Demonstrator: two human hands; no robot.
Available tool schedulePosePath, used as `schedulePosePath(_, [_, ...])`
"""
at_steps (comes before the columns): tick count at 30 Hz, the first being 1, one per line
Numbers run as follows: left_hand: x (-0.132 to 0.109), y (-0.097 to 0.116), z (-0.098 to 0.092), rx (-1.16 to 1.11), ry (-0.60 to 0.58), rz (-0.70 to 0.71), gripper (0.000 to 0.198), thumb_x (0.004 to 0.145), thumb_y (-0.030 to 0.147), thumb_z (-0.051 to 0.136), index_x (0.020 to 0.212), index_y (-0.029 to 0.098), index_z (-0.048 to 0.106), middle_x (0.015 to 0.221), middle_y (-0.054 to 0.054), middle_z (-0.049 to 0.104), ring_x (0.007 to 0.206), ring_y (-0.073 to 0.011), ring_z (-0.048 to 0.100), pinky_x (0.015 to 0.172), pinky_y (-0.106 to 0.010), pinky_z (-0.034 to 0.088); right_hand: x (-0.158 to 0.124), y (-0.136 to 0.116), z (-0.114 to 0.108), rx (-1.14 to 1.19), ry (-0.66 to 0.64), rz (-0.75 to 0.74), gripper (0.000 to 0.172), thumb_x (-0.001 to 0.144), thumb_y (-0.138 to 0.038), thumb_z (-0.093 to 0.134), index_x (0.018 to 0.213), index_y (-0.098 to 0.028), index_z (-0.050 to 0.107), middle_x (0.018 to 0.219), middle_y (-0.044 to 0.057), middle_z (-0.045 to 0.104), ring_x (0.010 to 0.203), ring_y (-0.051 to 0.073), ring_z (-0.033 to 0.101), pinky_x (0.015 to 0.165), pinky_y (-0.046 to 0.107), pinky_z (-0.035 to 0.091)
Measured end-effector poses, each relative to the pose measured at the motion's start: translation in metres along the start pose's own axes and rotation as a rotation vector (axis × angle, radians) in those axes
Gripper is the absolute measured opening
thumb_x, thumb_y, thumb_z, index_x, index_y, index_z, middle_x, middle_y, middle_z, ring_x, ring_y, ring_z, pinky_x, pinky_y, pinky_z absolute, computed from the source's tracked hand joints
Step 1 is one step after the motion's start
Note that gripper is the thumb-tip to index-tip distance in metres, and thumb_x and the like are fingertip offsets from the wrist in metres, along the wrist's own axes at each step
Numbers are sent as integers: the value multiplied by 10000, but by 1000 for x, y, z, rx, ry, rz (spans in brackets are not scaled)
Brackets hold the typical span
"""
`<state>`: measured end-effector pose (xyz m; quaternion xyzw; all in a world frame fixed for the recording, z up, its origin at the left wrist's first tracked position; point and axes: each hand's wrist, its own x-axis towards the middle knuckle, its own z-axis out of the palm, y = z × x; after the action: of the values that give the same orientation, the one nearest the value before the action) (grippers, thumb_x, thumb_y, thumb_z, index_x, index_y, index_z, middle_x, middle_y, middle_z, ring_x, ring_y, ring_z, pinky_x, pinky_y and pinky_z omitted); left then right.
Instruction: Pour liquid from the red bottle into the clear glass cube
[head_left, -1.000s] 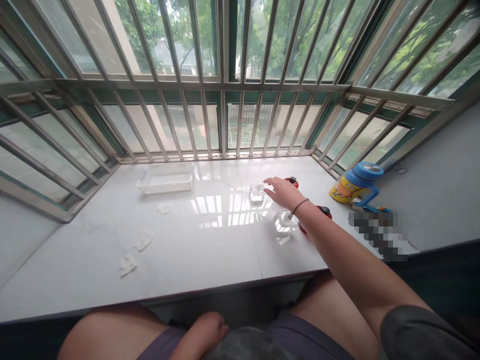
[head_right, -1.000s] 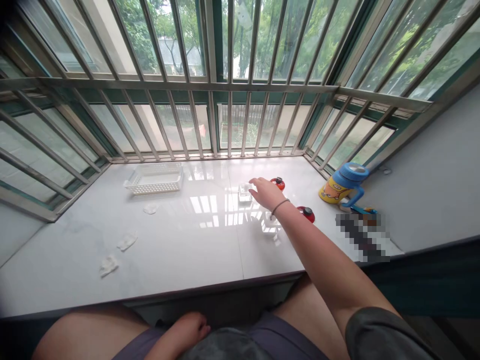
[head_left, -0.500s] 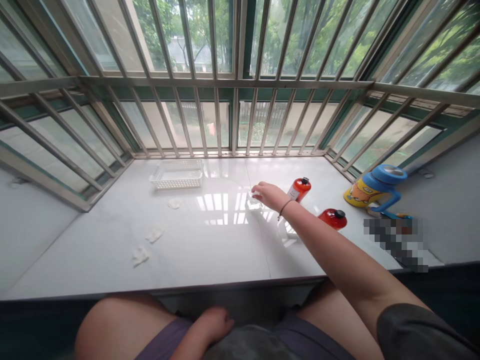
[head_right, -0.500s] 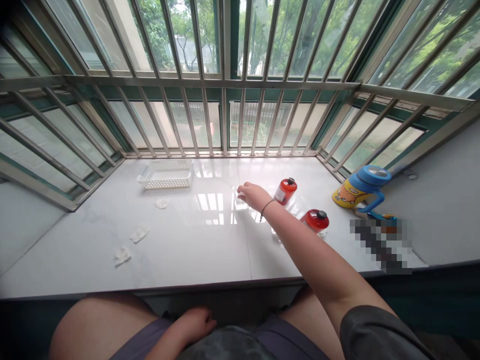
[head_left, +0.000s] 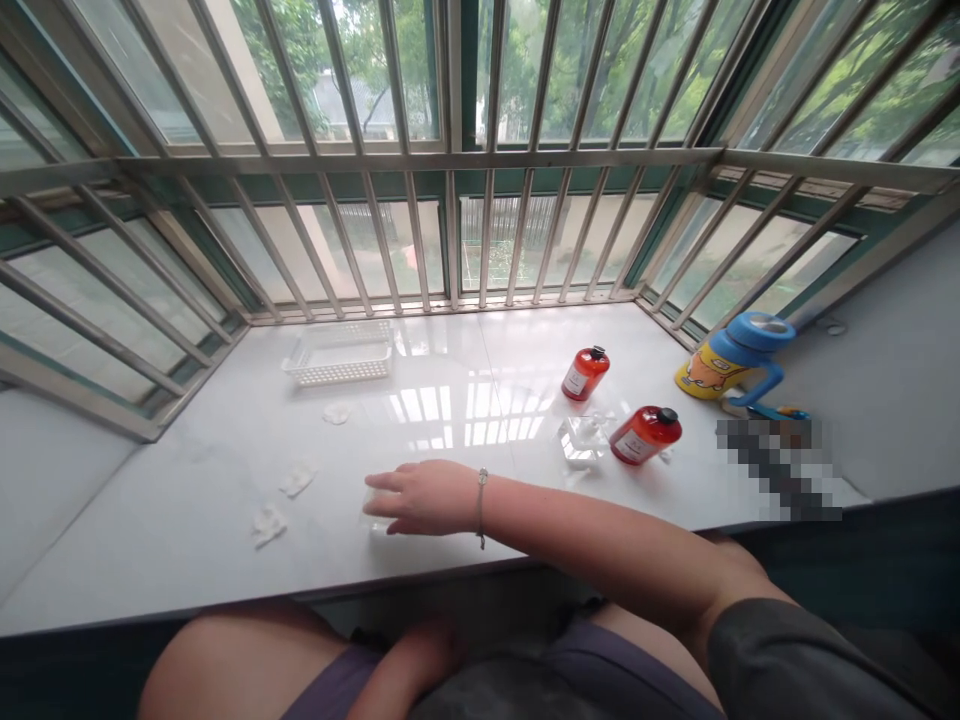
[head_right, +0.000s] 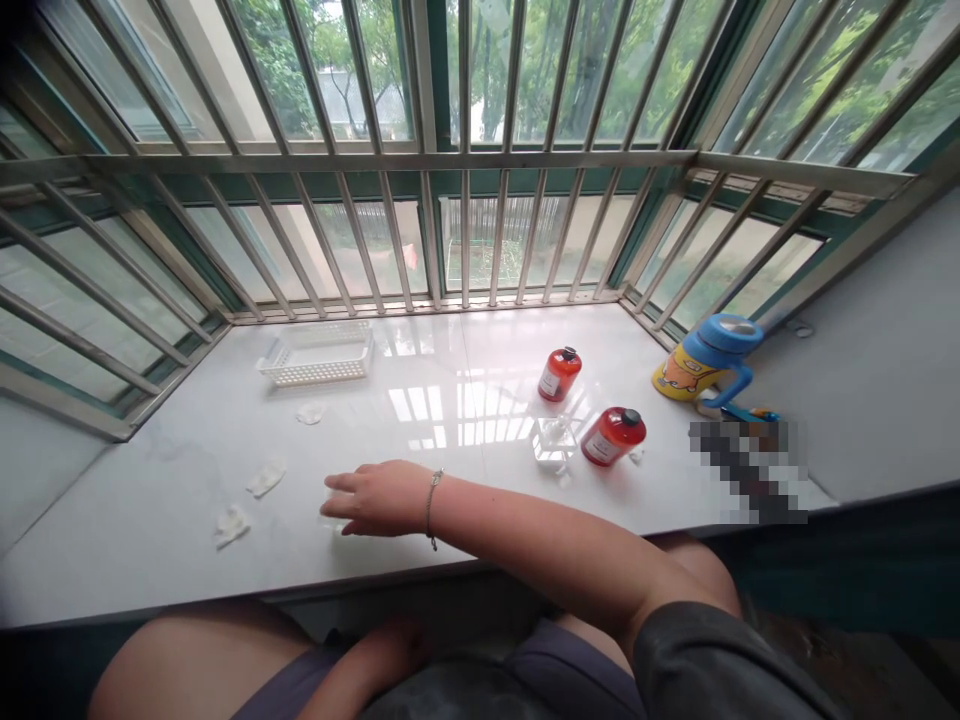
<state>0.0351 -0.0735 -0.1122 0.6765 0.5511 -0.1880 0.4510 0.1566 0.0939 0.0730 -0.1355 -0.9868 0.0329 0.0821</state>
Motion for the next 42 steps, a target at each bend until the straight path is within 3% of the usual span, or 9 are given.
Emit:
schedulePosePath(3, [1, 0, 1, 32, 13, 18, 404, 973, 402, 544, 1176, 206, 833, 1239, -129, 806, 1150, -346, 746, 966, -402, 553, -12, 10, -14, -30, 57, -27, 528, 1093, -565, 577, 1529, -268, 566, 1649, 132, 495, 1241, 274, 659, 938, 401, 576])
schedulePosePath(5, [2, -1, 2, 46, 23, 20, 411, 978, 419, 539, 1181, 212, 831, 1236, -128, 809, 1155, -349, 749, 963, -407, 559, -30, 32, -32, -62, 126, 81, 523, 1104, -567, 547, 1507, -236, 589, 1604, 147, 545, 1300, 297, 631, 1024, 446, 545])
schedulePosePath(11, [3, -3, 6, 58, 41, 22, 409, 961, 444, 579, 1162, 192, 831, 1220, -160, 813, 1136, -375, 764, 935, -423, 576, -116, 133, -99, -325, 92, 981, 404, 1149, -399, 424, 1435, -198, 627, 1604, 156, 526, 1479, 298, 460, 1226, 457, 374])
schedulePosePath(15, [5, -3, 6, 60, 43, 31, 399, 955, 442, 587, 1139, 191, 837, 1198, -163, 818, 1121, -379, 769, 916, -421, 578, -173, 180, -117, -348, 43, 1373, 506, 1104, -434, 486, 1373, -25, 615, 1404, 344, 581, 1317, 442, 567, 1059, 567, 460])
schedulePosePath(18, [6, -4, 6, 57, 45, 27, 401, 956, 442, 583, 1137, 188, 836, 1186, -166, 820, 1108, -380, 771, 904, -421, 578, -199, 197, -115, -254, -64, 1485, 503, 1067, -455, 561, 1358, -51, 634, 1233, 275, 686, 1104, 356, 682, 930, 447, 516])
schedulePosePath(21, [6, -5, 6, 54, 44, 23, 398, 956, 445, 586, 1144, 198, 834, 1194, -160, 819, 1112, -376, 770, 903, -415, 575, -206, 203, -108, -163, -141, 1455, 422, 1062, -416, 572, 1322, -103, 683, 1135, 189, 748, 1034, 288, 703, 864, 355, 508])
schedulePosePath(27, [4, -4, 5, 53, 38, 14, 389, 964, 446, 581, 1138, 212, 838, 1195, -150, 820, 1113, -364, 769, 911, -404, 573, -178, 180, -96, -119, -118, 1284, 399, 1081, -393, 557, 1335, -111, 682, 1243, 191, 731, 1126, 280, 682, 887, 331, 490])
schedulePosePath(38, [2, -6, 6, 42, 48, 23, 405, 973, 432, 558, 1179, 211, 827, 1228, -146, 812, 1141, -359, 758, 947, -404, 561, -59, 23, -45, 1, -71, 608, 228, 1069, -393, 651, 1130, -179, 699, 1141, 105, 684, 1042, 257, 643, 912, 355, 509])
schedulePosePath(42, [0, -5, 5, 40, 61, 26, 363, 973, 420, 570, 1167, 247, 823, 1219, -108, 814, 1128, -334, 756, 972, -395, 551, -53, 7, -41, -40, 99, 414, 464, 1038, -567, 675, 1263, -161, 677, 1305, 177, 653, 1196, 335, 610, 999, 472, 531])
